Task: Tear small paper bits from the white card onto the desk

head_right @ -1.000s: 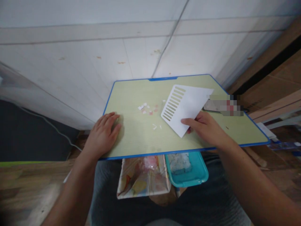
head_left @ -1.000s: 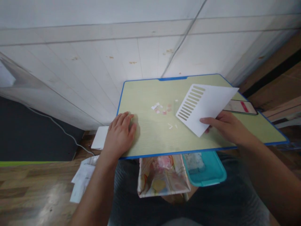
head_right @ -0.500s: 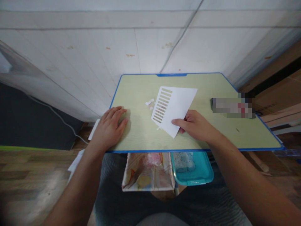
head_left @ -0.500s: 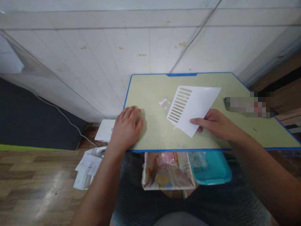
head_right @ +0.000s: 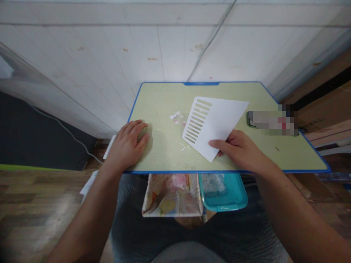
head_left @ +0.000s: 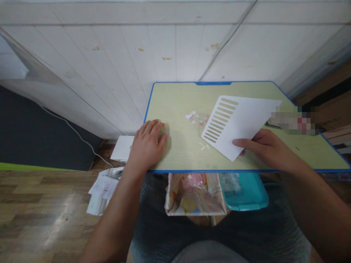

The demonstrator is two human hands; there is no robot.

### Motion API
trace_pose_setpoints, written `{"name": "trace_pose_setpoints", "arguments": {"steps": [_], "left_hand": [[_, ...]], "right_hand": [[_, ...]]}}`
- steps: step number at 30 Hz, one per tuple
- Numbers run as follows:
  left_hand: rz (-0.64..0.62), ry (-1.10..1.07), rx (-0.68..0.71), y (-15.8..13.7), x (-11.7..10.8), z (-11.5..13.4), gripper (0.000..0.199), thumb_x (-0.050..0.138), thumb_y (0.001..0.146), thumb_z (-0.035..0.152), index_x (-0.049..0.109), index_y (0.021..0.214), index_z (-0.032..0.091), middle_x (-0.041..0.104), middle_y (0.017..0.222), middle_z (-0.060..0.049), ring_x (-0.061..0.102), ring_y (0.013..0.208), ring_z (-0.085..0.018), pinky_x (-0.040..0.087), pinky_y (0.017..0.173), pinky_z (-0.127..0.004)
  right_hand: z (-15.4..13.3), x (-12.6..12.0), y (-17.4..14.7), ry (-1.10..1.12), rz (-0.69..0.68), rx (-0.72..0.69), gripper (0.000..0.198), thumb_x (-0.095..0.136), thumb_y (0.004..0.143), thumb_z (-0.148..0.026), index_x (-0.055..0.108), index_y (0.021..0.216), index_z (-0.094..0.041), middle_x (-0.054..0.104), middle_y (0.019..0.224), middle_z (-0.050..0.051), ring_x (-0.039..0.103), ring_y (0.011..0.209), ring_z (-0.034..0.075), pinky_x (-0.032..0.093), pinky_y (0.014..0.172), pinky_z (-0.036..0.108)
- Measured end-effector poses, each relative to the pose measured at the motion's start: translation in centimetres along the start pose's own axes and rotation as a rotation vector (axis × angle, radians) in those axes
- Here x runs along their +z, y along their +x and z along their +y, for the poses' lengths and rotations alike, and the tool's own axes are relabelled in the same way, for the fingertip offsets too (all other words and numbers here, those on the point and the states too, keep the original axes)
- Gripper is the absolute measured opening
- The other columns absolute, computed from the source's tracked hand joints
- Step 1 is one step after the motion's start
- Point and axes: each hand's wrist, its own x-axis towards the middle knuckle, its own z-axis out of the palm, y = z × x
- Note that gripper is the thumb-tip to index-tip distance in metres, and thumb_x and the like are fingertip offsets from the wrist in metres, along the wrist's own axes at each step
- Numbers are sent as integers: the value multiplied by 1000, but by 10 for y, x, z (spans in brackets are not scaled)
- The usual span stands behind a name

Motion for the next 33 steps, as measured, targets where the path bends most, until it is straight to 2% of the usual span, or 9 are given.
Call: {"name": "trace_pose_setpoints", "arguments": {"steps": [3, 6, 11, 15, 19, 24, 26, 29, 33], "left_hand": [[-8, -6, -5, 0, -1, 0, 45, 55, 118, 38, 71, 157, 23, 68, 174, -17, 55, 170, -39, 44, 145, -64], [-6, -6, -2, 0, -1, -1, 45, 55, 118, 39, 71, 156, 21, 69, 173, -18, 56, 169, -39, 44, 146, -63], [4, -11, 3, 0, -2, 0, 45, 53, 119, 40, 72, 155, 22, 70, 172, -17, 58, 167, -38, 44, 145, -64], [2, -21, 2, 0, -2, 0, 45, 53, 118, 40, 71, 155, 24, 70, 173, -16, 56, 168, -38, 45, 145, -66], [6, -23, 7, 1, -2, -1, 44, 53, 118, 40, 71, 154, 22, 70, 171, -17, 57, 167, -39, 44, 145, -65], [13, -5, 17, 1, -2, -3, 43, 53, 118, 41, 72, 153, 23, 72, 169, -17, 59, 165, -38, 46, 144, -63], [14, 0, 16, 1, -1, -4, 43, 52, 119, 41, 72, 152, 22, 71, 169, -18, 59, 165, -38, 45, 145, -63], [13, -1, 14, 1, -2, -5, 43, 52, 119, 41, 71, 153, 22, 71, 170, -18, 59, 166, -38, 46, 144, -64], [10, 2, 19, 1, -2, -6, 42, 54, 118, 41, 71, 153, 25, 72, 169, -16, 60, 165, -38, 47, 144, -65]], "right_hand": [[-5, 4, -3, 52, -12, -1, 38, 95, 82, -63, 85, 81, -27, 88, 86, 7, 84, 86, 35, 71, 76, 43], [-6, 5, 1, 92, -12, 10, 35, 97, 79, -60, 87, 86, -27, 92, 97, 7, 86, 99, 39, 73, 90, 49], [9, -11, 3, 66, -3, 100, 36, 100, 75, -62, 86, 79, -29, 90, 92, 8, 84, 96, 41, 70, 88, 52], [21, -27, -13, 111, 72, 131, 37, 105, 71, -62, 87, 80, -31, 91, 95, 7, 85, 106, 43, 70, 103, 57], [21, -38, -30, 178, -8, 188, 33, 106, 73, -58, 91, 86, -32, 92, 96, 7, 85, 98, 41, 73, 100, 58], [12, -34, -14, 167, 28, 119, 38, 106, 68, -58, 90, 88, -31, 92, 102, 6, 85, 111, 42, 68, 112, 58], [10, -26, -4, 169, 0, 121, 37, 106, 69, -57, 89, 87, -30, 91, 101, 7, 84, 106, 41, 70, 101, 54], [8, -17, 6, 162, -80, 143, 41, 102, 70, -61, 84, 79, -26, 87, 89, 9, 79, 83, 34, 67, 76, 45], [6, -23, 9, 133, -146, 153, 40, 101, 72, -57, 84, 79, -22, 85, 84, 9, 72, 73, 26, 60, 68, 37]]}}
